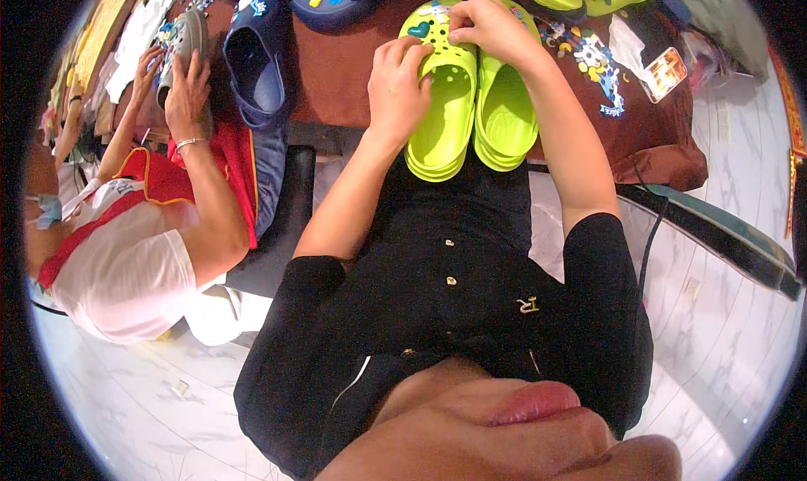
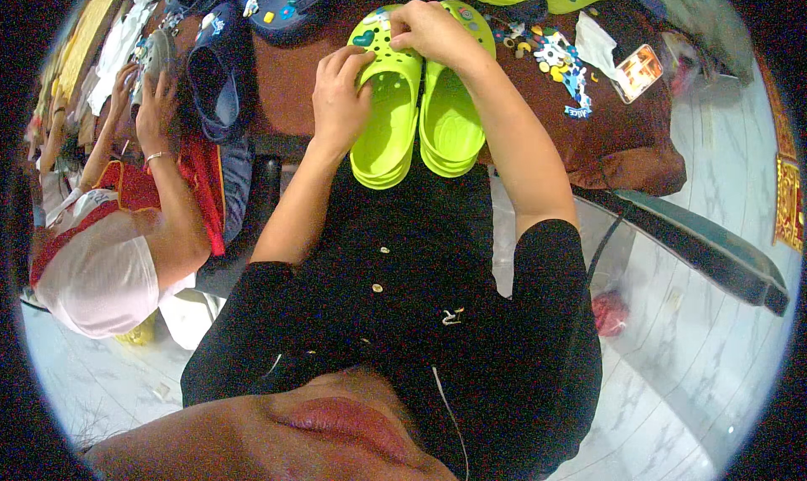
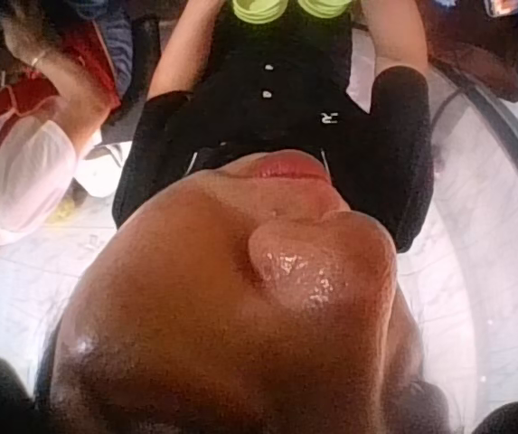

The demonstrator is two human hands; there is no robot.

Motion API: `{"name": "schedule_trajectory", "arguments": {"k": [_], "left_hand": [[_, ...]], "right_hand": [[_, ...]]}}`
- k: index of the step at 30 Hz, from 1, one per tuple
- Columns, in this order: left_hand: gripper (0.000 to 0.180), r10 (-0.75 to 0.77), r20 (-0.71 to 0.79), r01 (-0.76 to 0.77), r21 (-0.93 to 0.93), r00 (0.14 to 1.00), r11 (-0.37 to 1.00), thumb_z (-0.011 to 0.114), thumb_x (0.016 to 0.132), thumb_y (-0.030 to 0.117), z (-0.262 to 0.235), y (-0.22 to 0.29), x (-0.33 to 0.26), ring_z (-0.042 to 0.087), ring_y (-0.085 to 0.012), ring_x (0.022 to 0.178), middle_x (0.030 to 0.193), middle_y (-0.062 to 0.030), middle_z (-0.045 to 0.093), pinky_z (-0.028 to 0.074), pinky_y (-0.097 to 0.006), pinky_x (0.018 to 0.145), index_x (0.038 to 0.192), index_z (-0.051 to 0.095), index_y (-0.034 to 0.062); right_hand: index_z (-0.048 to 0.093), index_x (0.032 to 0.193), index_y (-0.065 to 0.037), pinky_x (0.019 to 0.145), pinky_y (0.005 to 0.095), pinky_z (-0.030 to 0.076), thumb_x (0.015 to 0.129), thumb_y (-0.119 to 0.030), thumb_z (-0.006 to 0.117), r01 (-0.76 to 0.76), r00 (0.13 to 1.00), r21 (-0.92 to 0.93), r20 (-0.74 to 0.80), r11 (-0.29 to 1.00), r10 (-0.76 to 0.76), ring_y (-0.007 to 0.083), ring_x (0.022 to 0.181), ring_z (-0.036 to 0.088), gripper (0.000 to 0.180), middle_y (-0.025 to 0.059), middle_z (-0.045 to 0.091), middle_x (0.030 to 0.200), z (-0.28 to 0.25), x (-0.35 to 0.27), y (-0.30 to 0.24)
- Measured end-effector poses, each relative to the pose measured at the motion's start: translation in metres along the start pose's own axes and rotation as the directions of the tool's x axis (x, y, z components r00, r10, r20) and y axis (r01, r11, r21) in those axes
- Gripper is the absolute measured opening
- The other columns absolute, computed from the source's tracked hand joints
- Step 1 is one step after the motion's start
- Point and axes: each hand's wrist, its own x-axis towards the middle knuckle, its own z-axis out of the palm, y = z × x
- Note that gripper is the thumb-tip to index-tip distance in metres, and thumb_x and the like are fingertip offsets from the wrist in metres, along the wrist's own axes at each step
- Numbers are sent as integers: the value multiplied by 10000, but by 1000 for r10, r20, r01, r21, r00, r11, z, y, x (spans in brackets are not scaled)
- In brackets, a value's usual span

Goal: Attaching decorative jibbitz charms to the holes of foam clogs.

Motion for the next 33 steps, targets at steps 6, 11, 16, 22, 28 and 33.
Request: {"name": "schedule_trajectory", "arguments": {"k": [6, 11, 16, 22, 28, 33], "left_hand": [[415, -4, -10, 4, 3, 1000, 1000, 687, 668, -15, -2, 0, 0, 533, -328, 1106, 1133, -94, 592, 479, -427, 920, 1070, 630, 74], [411, -3, -10, 3, -2, 1000, 1000, 673, 669, -31, -1, 0, 0, 533, -327, 1108, 1137, -94, 593, 481, -425, 915, 1064, 627, 73], [411, 10, -11, -10, -4, 1000, 1000, 668, 668, -37, -3, 0, 1, 535, -335, 1099, 1131, -102, 592, 481, -425, 912, 1064, 625, 63], [412, 13, -4, -13, 3, 1000, 1000, 667, 667, -38, -2, 2, 2, 534, -341, 1089, 1125, -108, 592, 477, -427, 912, 1065, 624, 59], [404, 18, -8, -18, 43, 1000, 999, 671, 666, -34, -3, 2, 1, 529, -342, 1088, 1118, -110, 591, 471, -425, 917, 1057, 622, 51], [391, 15, -2, -15, 35, 1000, 999, 675, 671, -27, -2, 2, 1, 526, -341, 1090, 1116, -111, 591, 468, -428, 920, 1051, 625, 50]], "right_hand": [[645, 803, 22, 662, 282, 477, 749, -61, 725, -36, 997, 69, 69, 997, 31, 106, 696, 597, 127, 51, 638, 695, -5, 4, 0], [657, 794, 5, 650, 297, 482, 722, -90, 747, -18, 996, 229, 87, 973, -2, 129, 675, 604, 149, 62, 650, 698, -4, 6, 12], [670, 775, -13, 628, 333, 484, 680, -124, 777, 14, 998, 289, 58, 957, -33, 173, 655, 620, 181, 96, 662, 692, -4, 8, 9], [681, 865, -50, 730, 383, 507, 669, -209, 812, -94, 992, -176, 71, 980, 108, 293, 798, 672, 284, 125, 706, 865, -7, 18, 1], [408, 1399, -121, 1008, 528, 402, 652, -195, 849, -184, 960, -505, 93, 843, 265, 411, 1225, 460, 871, 225, 490, 1330, -18, 16, -44], [430, 1391, -131, 997, 516, 394, 652, -175, 842, -217, 954, -494, 74, 842, 290, 419, 1206, 483, 848, 236, 524, 1300, -16, 17, -37]]}}
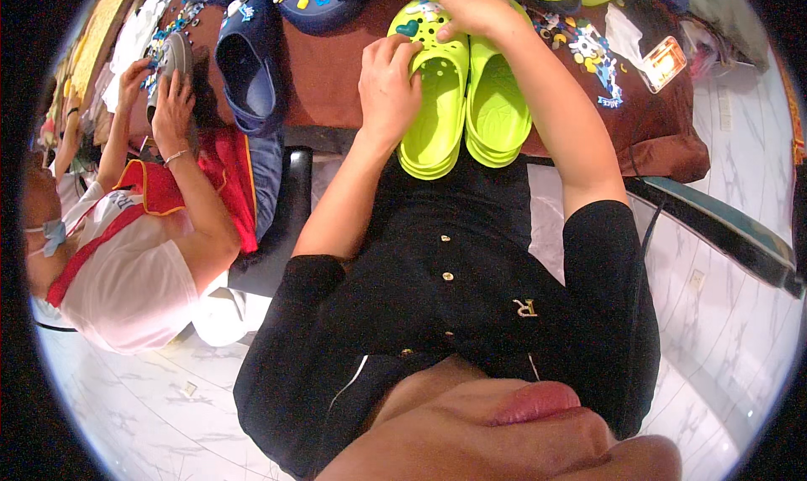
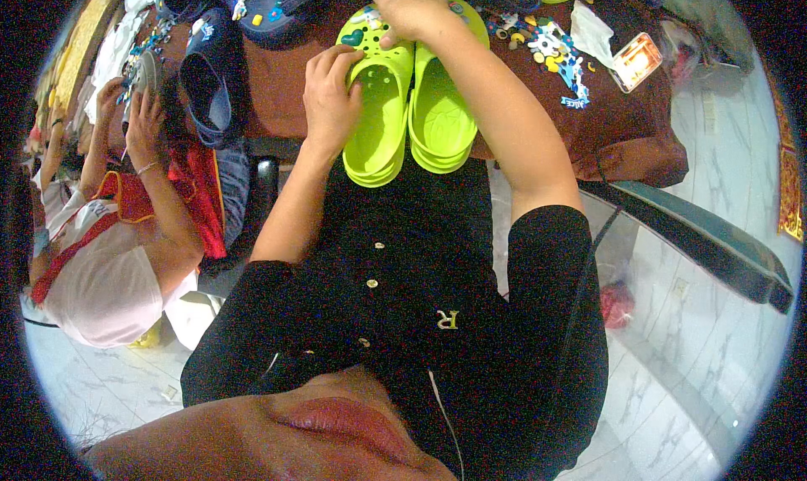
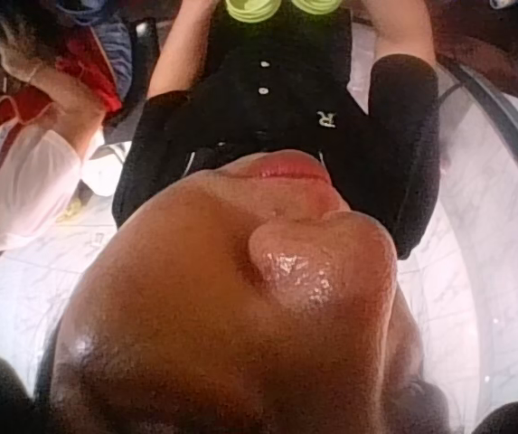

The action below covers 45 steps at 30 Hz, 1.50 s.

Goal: Attaching decorative jibbitz charms to the holes of foam clogs.

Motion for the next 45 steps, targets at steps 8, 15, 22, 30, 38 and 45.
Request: {"name": "schedule_trajectory", "arguments": {"k": [8, 15, 22, 30, 38, 45], "left_hand": [[352, -42, 2, 42, -7, 999, 999, 654, 703, -24, 3, 0, 0, 526, -333, 1113, 1127, -106, 609, 441, -424, 970, 1042, 637, 69], [347, 6, -8, -6, 32, 1000, 999, 669, 687, -5, 4, -2, 0, 533, -340, 1085, 1097, -104, 609, 468, -430, 920, 1027, 642, 55], [311, -14, -21, 14, 10, 1000, 1000, 652, 706, -23, 7, -1, 1, 535, -334, 1102, 1094, -100, 629, 448, -428, 958, 1004, 650, 65], [343, -21, -36, 21, -8, 999, 1000, 638, 697, -50, 4, -1, 1, 538, -334, 1096, 1095, -101, 628, 451, -425, 952, 1021, 633, 62], [369, -15, -22, 14, -48, 1000, 999, 615, 683, -85, 3, 3, 2, 542, -339, 1097, 1107, -109, 622, 451, -423, 954, 1025, 628, 56], [393, -22, -24, 21, -58, 999, 998, 614, 673, -91, -1, 2, -1, 539, -337, 1103, 1121, -112, 618, 445, -425, 961, 1038, 623, 54]], "right_hand": [[365, 1451, -303, 940, 657, 374, 714, -338, 813, 86, 992, -79, 95, 993, -79, 352, 1208, 557, 863, 118, 609, 1283, 38, 35, 15], [424, 1404, -198, 1008, 547, 349, 651, -179, 838, 57, 996, -23, 76, 998, -56, 422, 1207, 489, 859, 229, 557, 1278, 26, 23, 7], [422, 1415, -252, 1006, 568, 316, 674, -214, 821, 15, 999, -62, 31, 998, -13, 416, 1203, 495, 843, 202, 583, 1263, 27, 14, -1], [383, 1455, -266, 960, 546, 373, 724, -341, 793, 104, 985, 110, 124, 988, -117, 395, 1135, 546, 841, 183, 605, 1231, 12, 12, 20], [428, 1436, -165, 1012, 449, 432, 730, -254, 803, 364, 925, 443, -72, 819, -373, 304, 1201, 563, 805, 149, 591, 1305, 46, 38, 55], [480, 1398, -106, 999, 341, 451, 733, -231, 799, 298, 932, 643, -36, 706, -360, 268, 1163, 578, 749, 151, 601, 1285, 42, 28, 52]]}}
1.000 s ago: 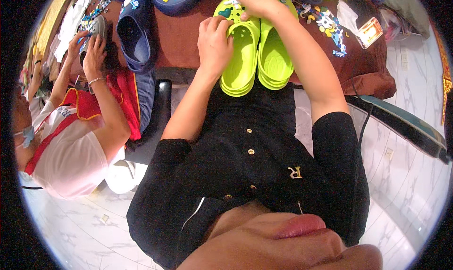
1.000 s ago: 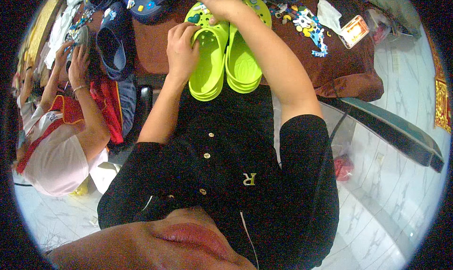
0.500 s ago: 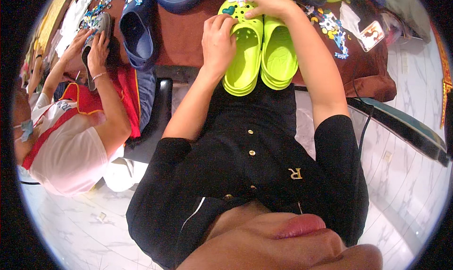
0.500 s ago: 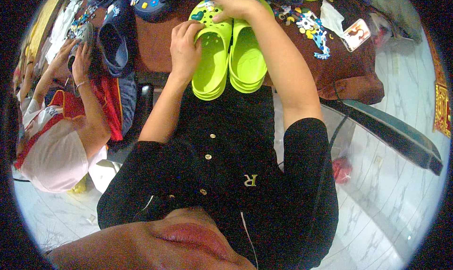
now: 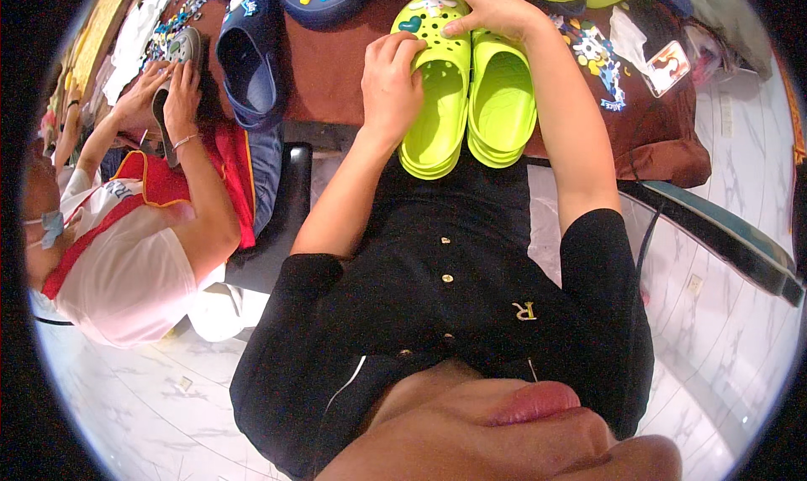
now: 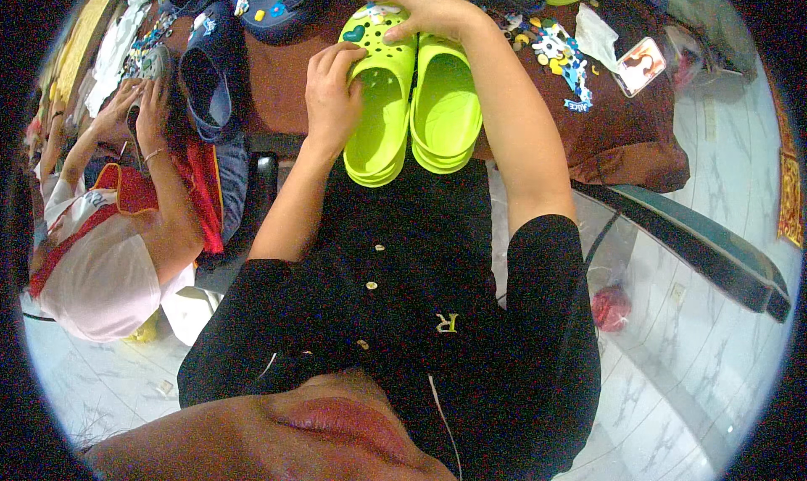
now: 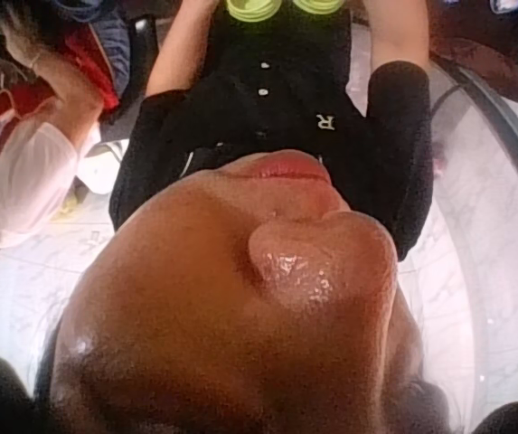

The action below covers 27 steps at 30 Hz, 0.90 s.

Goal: Attaching decorative jibbitz charms to the holes of foam clogs.

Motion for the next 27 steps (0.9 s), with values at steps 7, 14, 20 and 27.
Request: {"name": "schedule_trajectory", "arguments": {"k": [7, 14, 20, 27], "left_hand": [[377, 13, -4, -13, 20, 1000, 1000, 618, 678, -87, 1, 1, 1, 540, -333, 1101, 1114, -111, 619, 446, -423, 958, 1029, 624, 51], [355, 14, -15, -13, 23, 1000, 1000, 618, 687, -83, 3, -1, 0, 544, -335, 1091, 1100, -115, 622, 451, -421, 952, 1016, 626, 49], [346, 24, -4, -24, 36, 1000, 999, 622, 682, -76, 6, 0, 4, 548, -333, 1076, 1074, -115, 630, 448, -425, 942, 1004, 628, 48], [337, 35, -13, -34, 68, 999, 997, 637, 670, -60, 7, -5, 3, 547, -338, 1065, 1053, -112, 632, 450, -428, 934, 991, 634, 42]], "right_hand": [[460, 1413, -167, 964, 426, 440, 685, -272, 820, -70, 995, -73, 62, 995, 75, 346, 1136, 589, 819, 200, 605, 1255, -7, 5, -1], [472, 1403, -173, 977, 443, 416, 691, -206, 814, -218, 973, -356, -8, 909, 230, 349, 1141, 581, 791, 207, 604, 1252, -2, 4, -38], [436, 1401, -380, 955, 618, 362, 677, -364, 827, -275, 959, -648, -133, 710, 250, 338, 1202, 562, 823, 113, 616, 1276, 18, 17, -17], [444, 1417, -226, 980, 527, 343, 695, -243, 811, -320, 944, -644, -152, 695, 294, 388, 1167, 527, 810, 206, 601, 1236, 18, 2, -55]]}}
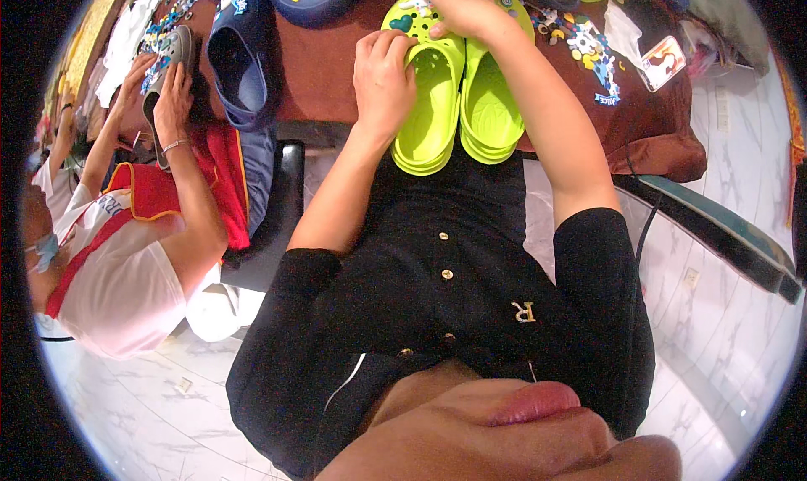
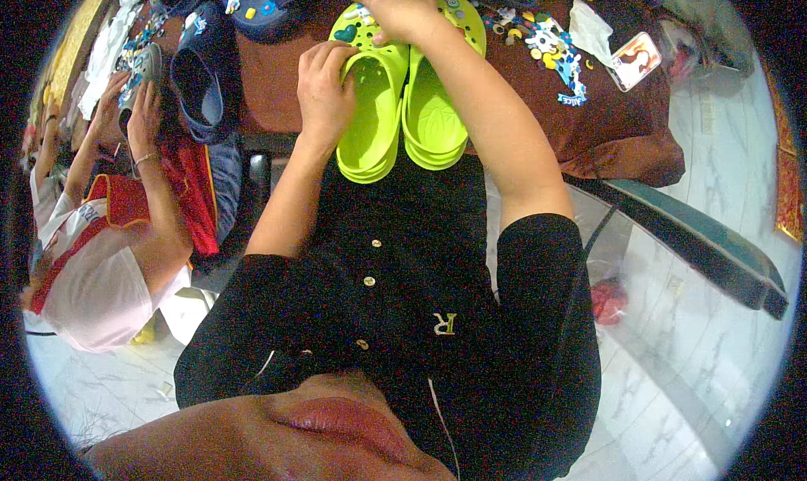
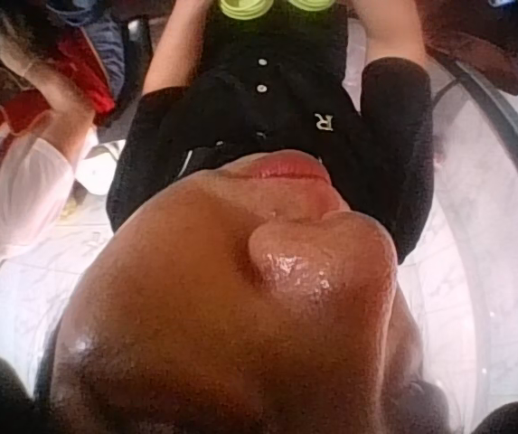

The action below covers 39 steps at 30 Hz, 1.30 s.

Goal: Attaching decorative jibbitz charms to the holes of foam clogs.

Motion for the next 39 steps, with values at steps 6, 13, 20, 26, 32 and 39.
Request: {"name": "schedule_trajectory", "arguments": {"k": [6, 13, 20, 26, 32, 39], "left_hand": [[329, 0, 18, -1, 26, 1000, 1000, 647, 674, -50, 2, 0, 1, 546, -336, 1077, 1056, -112, 640, 451, -430, 939, 991, 636, 37], [286, 6, 38, -8, 60, 999, 998, 656, 693, -18, 5, -4, 0, 539, -329, 1092, 1049, -105, 646, 457, -443, 893, 973, 638, 38], [296, 51, -21, -50, 41, 998, 998, 623, 679, -45, 7, -8, -2, 554, -341, 1056, 1030, -103, 644, 471, -435, 885, 958, 630, 53], [289, 36, -57, -38, -30, 998, 999, 599, 683, -67, 4, 0, -2, 559, -347, 1034, 1010, -114, 631, 470, -426, 895, 949, 598, 46], [367, -22, -2, 22, -53, 1000, 998, 615, 675, -90, 4, 3, -2, 550, -328, 1102, 1101, -95, 638, 460, -422, 950, 1010, 608, 60], [388, -35, 6, 36, -72, 999, 997, 630, 659, -96, 0, 4, -2, 542, -334, 1110, 1112, -94, 631, 459, -420, 952, 1016, 602, 55]], "right_hand": [[448, 1412, -243, 962, 540, 338, 687, -256, 811, -25, 997, -39, -75, 999, 22, 399, 1180, 507, 811, 205, 600, 1238, 13, 4, 0], [399, 1453, -273, 980, 548, 333, 688, -272, 815, -47, 987, -116, -157, 992, 28, 400, 1210, 484, 871, 208, 586, 1267, 30, 12, -1], [442, 1397, -360, 979, 608, 319, 685, -312, 831, -56, 997, -69, -61, 996, 51, 391, 1236, 476, 813, 170, 594, 1263, 13, 7, -3], [550, 1275, -291, 893, 550, 378, 710, -210, 789, 8, 917, 11, -398, 1000, -3, 359, 1174, 491, 618, 149, 560, 1213, 17, -20, -2], [679, 867, -90, 789, 524, 411, 773, -140, 692, 158, 864, 70, -493, 985, -104, 318, 866, 644, 107, 119, 669, 848, 30, -30, 1], [673, 867, -40, 819, 474, 442, 811, -112, 624, 158, 846, -79, -503, 984, -176, 315, 951, 616, 103, 122, 662, 923, 36, -43, -6]]}}
